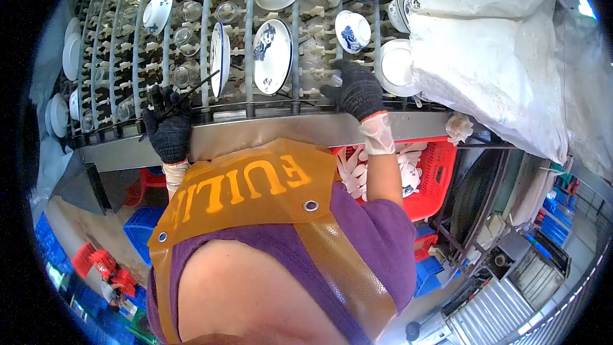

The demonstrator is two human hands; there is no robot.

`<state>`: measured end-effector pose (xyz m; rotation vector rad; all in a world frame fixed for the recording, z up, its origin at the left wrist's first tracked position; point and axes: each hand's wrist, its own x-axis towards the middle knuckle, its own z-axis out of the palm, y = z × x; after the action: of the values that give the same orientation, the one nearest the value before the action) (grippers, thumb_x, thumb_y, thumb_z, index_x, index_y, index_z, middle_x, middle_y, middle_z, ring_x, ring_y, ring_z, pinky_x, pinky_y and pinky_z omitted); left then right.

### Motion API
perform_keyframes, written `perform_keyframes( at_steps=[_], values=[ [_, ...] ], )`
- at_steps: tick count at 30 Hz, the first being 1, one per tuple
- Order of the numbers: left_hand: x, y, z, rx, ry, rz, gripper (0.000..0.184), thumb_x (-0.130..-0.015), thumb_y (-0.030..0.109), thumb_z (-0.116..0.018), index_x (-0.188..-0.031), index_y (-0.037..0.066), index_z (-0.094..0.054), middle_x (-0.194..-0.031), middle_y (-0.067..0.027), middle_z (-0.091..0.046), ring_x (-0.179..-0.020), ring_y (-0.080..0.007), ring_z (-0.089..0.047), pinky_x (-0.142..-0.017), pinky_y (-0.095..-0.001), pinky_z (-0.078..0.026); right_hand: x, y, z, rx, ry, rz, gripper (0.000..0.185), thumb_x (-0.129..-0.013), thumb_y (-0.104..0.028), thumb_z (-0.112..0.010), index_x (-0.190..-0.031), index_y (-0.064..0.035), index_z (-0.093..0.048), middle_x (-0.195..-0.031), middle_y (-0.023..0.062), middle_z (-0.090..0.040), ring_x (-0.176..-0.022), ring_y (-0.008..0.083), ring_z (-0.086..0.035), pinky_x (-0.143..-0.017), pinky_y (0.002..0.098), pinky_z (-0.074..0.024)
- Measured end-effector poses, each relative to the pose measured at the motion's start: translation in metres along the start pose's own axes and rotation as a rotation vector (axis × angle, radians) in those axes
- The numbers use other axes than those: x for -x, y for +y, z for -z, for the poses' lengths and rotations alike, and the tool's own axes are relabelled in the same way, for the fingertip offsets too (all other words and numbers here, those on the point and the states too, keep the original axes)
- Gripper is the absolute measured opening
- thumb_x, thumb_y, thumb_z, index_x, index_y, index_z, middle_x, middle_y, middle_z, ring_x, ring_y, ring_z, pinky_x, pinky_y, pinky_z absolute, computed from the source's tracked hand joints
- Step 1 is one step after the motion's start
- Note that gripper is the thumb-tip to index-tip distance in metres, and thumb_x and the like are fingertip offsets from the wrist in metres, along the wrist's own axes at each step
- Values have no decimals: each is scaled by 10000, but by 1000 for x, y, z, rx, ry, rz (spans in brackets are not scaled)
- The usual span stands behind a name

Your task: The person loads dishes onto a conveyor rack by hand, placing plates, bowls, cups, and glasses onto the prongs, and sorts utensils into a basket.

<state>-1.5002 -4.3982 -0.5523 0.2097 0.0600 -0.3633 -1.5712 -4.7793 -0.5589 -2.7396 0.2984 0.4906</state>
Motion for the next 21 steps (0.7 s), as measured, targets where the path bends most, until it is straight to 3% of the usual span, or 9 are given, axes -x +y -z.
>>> perform_keyframes(
  at_steps=[2, 6, 8, 9, 10, 13, 14, 18, 21],
  values=[
    [2, -3, -2, -16, -13, 13, 477, -910, 376, -439, -1279, 74, -444, -1214, -185, -519, -1110, -320, -498, -1006, -496, -306, 2, -27, -7, -669, 508, 117, 522, -649, -335, -735, -1069, -60, -590, -1071, 157, -584, -964, 338, -559, -855, 425, -434],
    [2, -9, 6, -46, -17, 0, 478, -917, 376, -423, -1286, 74, -436, -1218, -185, -517, -1112, -323, -500, -1008, -497, -305, -22, -26, -44, -308, 602, 414, 349, -745, -266, -675, -1028, -73, -608, -979, 147, -599, -876, 312, -578, -784, 399, -457],
    [1, -14, 4, -23, -3, -11, 476, -920, 375, -415, -1287, 73, -435, -1218, -185, -519, -1104, -324, -506, -1010, -497, -304, -32, -21, -35, -328, 525, 338, 216, -736, -152, -685, -914, -40, -637, -866, 127, -632, -796, 272, -599, -734, 333, -474],
    [1, -13, 8, -17, 36, -15, 471, -916, 376, -425, -1280, 78, -444, -1212, -181, -525, -1105, -322, -506, -1006, -488, -311, -47, -21, -29, -418, 646, 201, 160, -747, -114, -673, -889, -47, -644, -816, 119, -638, -750, 266, -605, -736, 345, -474],
    [2, -14, 6, -18, 39, -15, 471, -916, 376, -425, -1280, 78, -444, -1212, -181, -525, -1105, -322, -506, -1006, -488, -311, -60, -20, -9, -427, 872, 337, 203, -743, -92, -674, -932, -35, -626, -868, 122, -631, -798, 258, -602, -747, 348, -472],
    [-1, -24, 1, 4, 25, 4, 465, -912, 381, -434, -1272, 87, -455, -1207, -174, -531, -1111, -319, -505, -1002, -476, -319, -119, -11, 39, -167, 1230, 335, 455, -686, -176, -726, -1074, -17, -550, -878, 151, -582, -804, 298, -568, -760, 379, -459],
    [-1, -26, 0, 25, -10, 10, 462, -918, 364, -430, -1282, 80, -446, -1223, -174, -520, -1124, -319, -494, -1019, -472, -293, -145, -2, 37, -239, 1178, 258, 508, -682, -261, -714, -1092, -14, -543, -951, 171, -593, -884, 337, -564, -793, 418, -453],
    [2, -29, 2, 18, -47, 13, 463, -925, 356, -420, -1291, 74, -439, -1236, -168, -513, -1137, -324, -483, -1039, -469, -263, -222, 18, 48, -127, 742, 174, 558, -652, -379, -676, -1096, -57, -569, -935, 183, -621, -870, 369, -584, -781, 438, -462],
    [7, -33, 4, 23, 19, -57, 481, -913, 400, -427, -1280, 90, -445, -1207, -174, -531, -1104, -330, -509, -1012, -495, -297, -174, 0, 89, -309, 761, 386, 379, -675, -252, -653, -995, -54, -614, -921, 167, -632, -850, 356, -590, -751, 432, -460]
  ],
)
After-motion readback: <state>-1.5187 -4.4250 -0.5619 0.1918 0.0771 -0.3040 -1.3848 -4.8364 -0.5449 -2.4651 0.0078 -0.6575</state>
